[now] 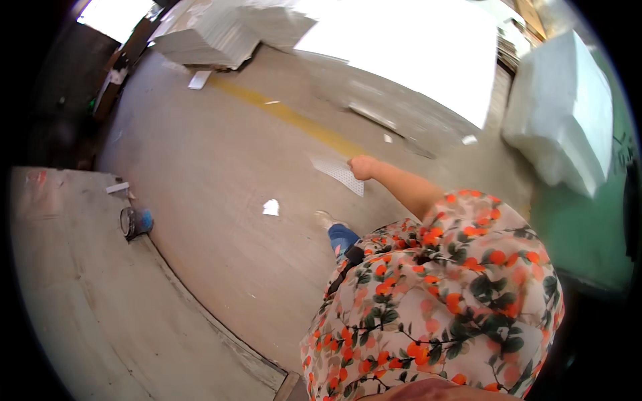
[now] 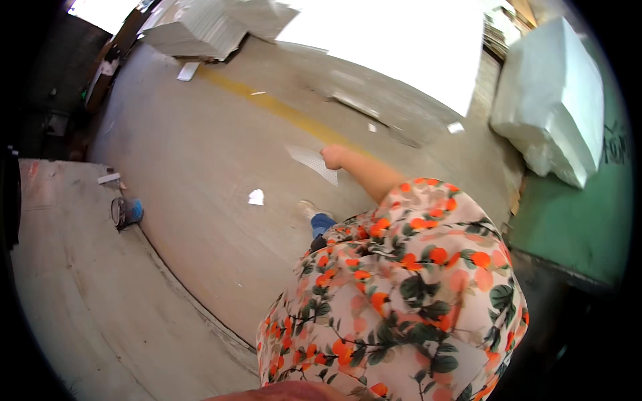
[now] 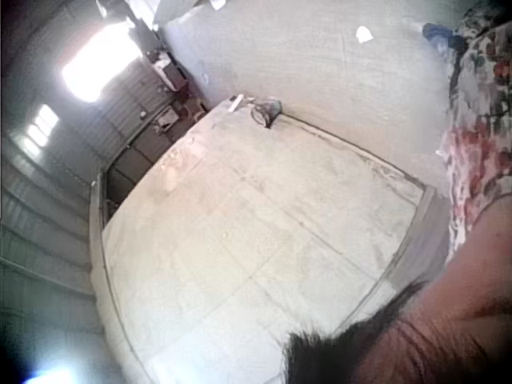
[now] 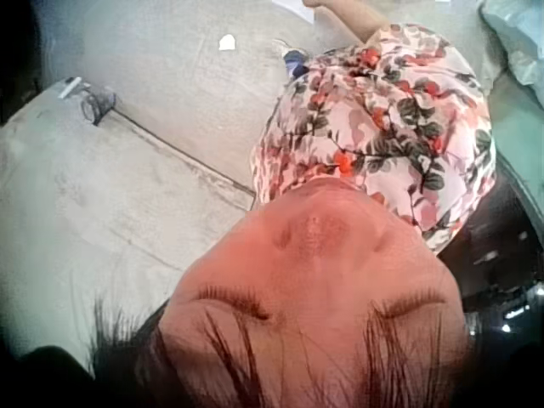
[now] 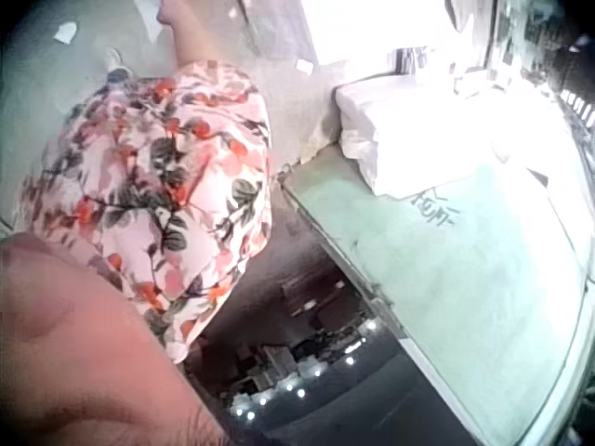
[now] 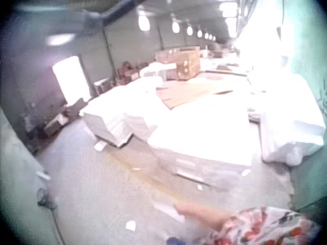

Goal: The person holds an instruction manual and walks through a warehouse, picking up sticker sheets from a shelf and comparing them to white furniture panels.

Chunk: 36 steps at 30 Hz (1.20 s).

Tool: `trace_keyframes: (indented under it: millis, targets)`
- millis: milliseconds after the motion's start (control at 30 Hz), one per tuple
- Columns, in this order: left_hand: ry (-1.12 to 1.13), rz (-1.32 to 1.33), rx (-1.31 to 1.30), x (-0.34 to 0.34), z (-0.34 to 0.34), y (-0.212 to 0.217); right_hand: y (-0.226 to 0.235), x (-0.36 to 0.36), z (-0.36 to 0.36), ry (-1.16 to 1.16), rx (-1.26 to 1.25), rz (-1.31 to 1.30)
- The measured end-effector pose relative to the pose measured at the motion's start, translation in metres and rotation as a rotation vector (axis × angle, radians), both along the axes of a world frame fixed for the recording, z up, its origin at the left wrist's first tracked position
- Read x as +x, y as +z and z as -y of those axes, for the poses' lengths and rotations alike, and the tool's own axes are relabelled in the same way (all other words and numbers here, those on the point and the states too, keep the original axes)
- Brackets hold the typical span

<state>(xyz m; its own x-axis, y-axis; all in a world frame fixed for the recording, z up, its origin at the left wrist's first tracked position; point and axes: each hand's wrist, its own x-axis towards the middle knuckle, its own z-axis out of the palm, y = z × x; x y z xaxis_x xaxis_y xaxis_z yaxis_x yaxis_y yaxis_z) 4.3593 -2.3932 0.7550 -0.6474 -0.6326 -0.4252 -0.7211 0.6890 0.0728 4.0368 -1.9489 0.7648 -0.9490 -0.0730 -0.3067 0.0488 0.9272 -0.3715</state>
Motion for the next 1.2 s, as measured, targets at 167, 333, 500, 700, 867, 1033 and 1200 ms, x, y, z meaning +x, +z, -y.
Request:
trace_keyframes:
  millis: [167, 333, 500, 700, 867, 1033, 1200]
  targets:
    - [-0.107, 0.063, -0.011, -0.084, 0.077, 0.019, -0.066, -0.011, 0.045, -0.317, -0.346, -0.051]
    - [-0.199, -0.041, 0.013, -0.191, 0.102, 0.044, -0.078, 0.1, -0.034, -0.104, 0.234, 0.481]
    - [-0.266, -0.451, -0.18, -0.282, 0.092, 0.124, -0.089, 0.209, -0.041, -0.463, -0.055, 0.573]
    - [-0.157, -0.217, -0.197, -0.301, 0.054, 0.146, -0.088, 0.079, -0.043, -0.249, -0.034, 0.557]
    - [0.019, 0.108, -0.109, -0.268, 0.101, 0.006, -0.014, -0.237, 0.023, 0.124, 0.06, 0.262]
    - [0.227, 0.262, -0.135, -0.304, 0.091, 0.012, 0.018, -0.432, 0.113, 0.116, -0.361, -0.142]
    - [0.402, 0.166, -0.135, -0.463, 0.02, 0.048, -0.042, -0.501, 0.069, -0.041, -0.463, 0.124]
